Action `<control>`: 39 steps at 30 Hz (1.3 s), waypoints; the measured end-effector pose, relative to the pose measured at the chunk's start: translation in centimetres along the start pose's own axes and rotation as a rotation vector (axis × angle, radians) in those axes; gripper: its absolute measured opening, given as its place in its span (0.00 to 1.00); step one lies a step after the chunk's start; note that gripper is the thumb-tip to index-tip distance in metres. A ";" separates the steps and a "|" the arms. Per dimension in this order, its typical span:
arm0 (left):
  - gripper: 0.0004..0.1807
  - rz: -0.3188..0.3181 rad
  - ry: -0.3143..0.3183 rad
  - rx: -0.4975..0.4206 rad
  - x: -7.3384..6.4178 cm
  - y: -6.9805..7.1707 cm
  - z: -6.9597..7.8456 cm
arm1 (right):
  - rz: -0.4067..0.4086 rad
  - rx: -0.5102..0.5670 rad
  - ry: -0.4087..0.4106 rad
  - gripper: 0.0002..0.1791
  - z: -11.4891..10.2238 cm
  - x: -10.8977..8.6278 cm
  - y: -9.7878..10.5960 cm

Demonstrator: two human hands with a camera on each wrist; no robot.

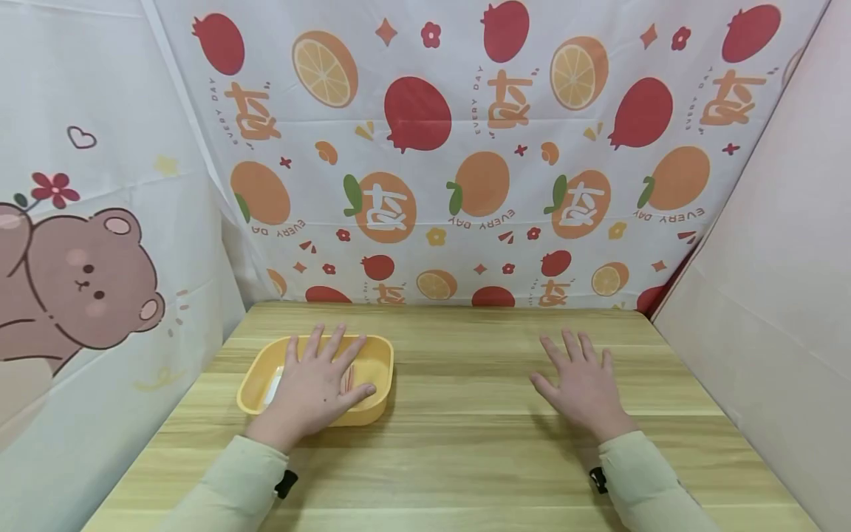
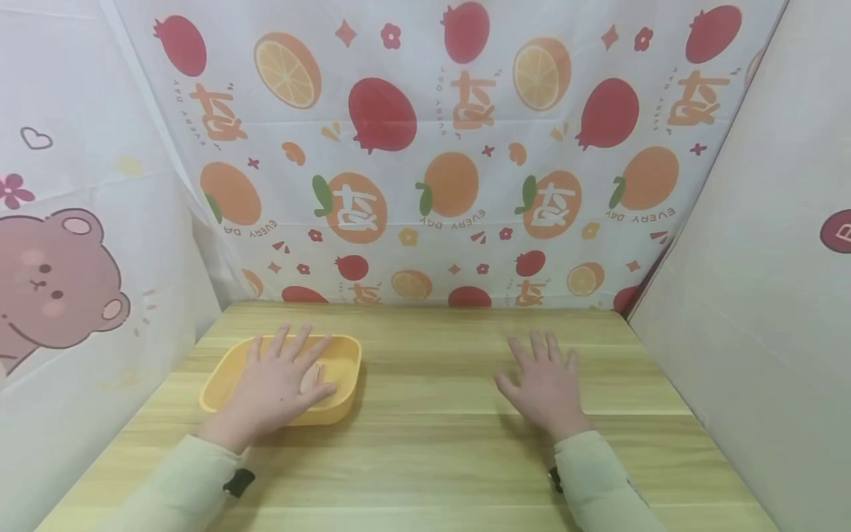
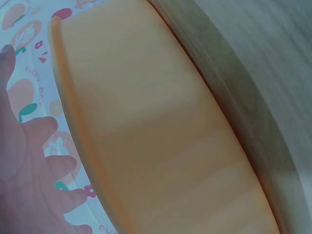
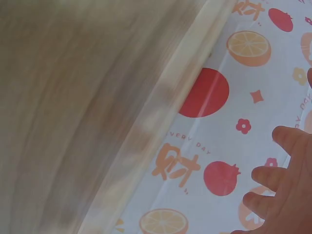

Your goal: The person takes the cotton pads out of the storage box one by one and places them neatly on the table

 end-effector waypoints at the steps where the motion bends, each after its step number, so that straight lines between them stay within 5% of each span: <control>1: 0.47 -0.002 0.004 0.002 0.0 0.0 -0.1 | 0.002 0.000 0.003 0.43 -0.1 0.0 0.0; 9: 0.51 -0.026 0.039 -0.037 0.2 0.1 -1.3 | 0.007 0.029 0.026 0.41 -1.1 0.7 0.4; 21: 0.51 -0.085 0.142 -0.150 -0.1 0.5 -3.9 | 0.001 0.221 0.086 0.38 -4.7 2.3 0.7; 30: 0.52 -0.163 0.246 -0.244 0.3 1.3 -7.7 | 0.008 0.312 0.150 0.37 -6.6 3.0 0.4; 39: 0.47 -0.300 0.382 -0.448 0.3 1.4 -13.6 | -0.048 0.470 0.139 0.37 -8.5 3.5 0.2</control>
Point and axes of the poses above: each hand's wrist, its own x-axis towards the middle knuckle, its own y-axis out of the back of the hand, z = x × y, the point moved 3 cm from there along x, towards the middle knuckle, and after that the axes turned 8 degrees about y, right-handed, at the moved point
